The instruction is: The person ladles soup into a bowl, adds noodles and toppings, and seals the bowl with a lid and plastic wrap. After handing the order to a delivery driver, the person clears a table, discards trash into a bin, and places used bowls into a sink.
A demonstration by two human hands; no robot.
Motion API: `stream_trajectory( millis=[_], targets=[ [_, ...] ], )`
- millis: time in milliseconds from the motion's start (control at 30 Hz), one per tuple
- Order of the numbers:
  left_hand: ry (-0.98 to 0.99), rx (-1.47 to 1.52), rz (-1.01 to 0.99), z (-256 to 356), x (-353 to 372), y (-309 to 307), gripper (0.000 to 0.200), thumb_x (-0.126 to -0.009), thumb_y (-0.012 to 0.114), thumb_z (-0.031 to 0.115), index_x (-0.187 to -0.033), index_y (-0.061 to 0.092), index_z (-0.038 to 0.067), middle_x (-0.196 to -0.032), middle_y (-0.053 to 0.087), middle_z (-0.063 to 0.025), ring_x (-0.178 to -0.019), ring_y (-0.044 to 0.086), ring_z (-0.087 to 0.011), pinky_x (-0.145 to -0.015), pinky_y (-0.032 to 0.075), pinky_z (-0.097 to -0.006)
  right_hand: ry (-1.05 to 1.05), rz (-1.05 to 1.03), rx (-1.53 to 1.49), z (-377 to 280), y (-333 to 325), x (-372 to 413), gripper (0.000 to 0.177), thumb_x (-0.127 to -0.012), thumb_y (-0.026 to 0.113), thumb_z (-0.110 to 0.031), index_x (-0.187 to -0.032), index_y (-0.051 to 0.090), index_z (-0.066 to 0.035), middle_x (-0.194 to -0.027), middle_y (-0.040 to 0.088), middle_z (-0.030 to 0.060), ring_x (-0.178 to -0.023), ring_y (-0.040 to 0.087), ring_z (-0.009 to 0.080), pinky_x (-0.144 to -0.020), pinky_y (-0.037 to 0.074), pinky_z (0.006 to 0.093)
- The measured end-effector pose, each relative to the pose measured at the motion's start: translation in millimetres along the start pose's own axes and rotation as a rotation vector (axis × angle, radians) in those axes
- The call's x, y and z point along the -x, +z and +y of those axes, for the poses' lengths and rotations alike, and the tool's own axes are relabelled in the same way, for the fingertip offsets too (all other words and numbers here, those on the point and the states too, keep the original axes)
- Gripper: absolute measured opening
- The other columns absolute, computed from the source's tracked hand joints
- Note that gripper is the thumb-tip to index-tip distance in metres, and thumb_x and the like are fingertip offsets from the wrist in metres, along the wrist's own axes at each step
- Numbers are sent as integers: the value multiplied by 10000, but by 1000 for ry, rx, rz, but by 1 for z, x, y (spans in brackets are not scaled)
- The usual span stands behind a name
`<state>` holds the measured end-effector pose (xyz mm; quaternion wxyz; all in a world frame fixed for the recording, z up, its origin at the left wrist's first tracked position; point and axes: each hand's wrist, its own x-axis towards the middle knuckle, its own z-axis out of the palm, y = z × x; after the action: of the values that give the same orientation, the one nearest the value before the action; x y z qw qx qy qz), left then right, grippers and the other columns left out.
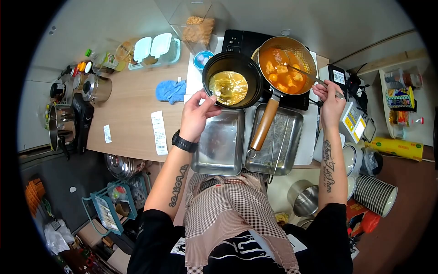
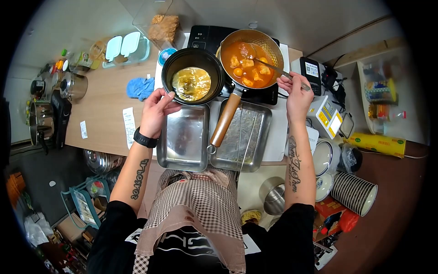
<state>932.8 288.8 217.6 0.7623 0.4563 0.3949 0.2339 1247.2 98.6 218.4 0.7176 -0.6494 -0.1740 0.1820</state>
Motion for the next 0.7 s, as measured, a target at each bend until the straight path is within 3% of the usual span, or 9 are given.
stream_trajectory(
  millis=[467,700],
  targets=[
    [-13,28,-14,-6,-2,-5,135,-932,604,143,-855,513,79,-840,647,-37,-730,655,-112,-700,572,-259,-47,-209,93,-77,18,42,253,-1000,439,-130,-1041,561,87,-844,665,191,-769,696,268,-706,583,318],
    [-12,37,-18,-4,0,-4,134,-937,593,137,-848,512,78,-833,637,-30,-722,645,-101,-689,571,-249,-74,-513,103,-46,35,77,208,-942,508,-32,-1079,620,79,-942,689,177,-915,678,254,-830,546,337]
  ],
)
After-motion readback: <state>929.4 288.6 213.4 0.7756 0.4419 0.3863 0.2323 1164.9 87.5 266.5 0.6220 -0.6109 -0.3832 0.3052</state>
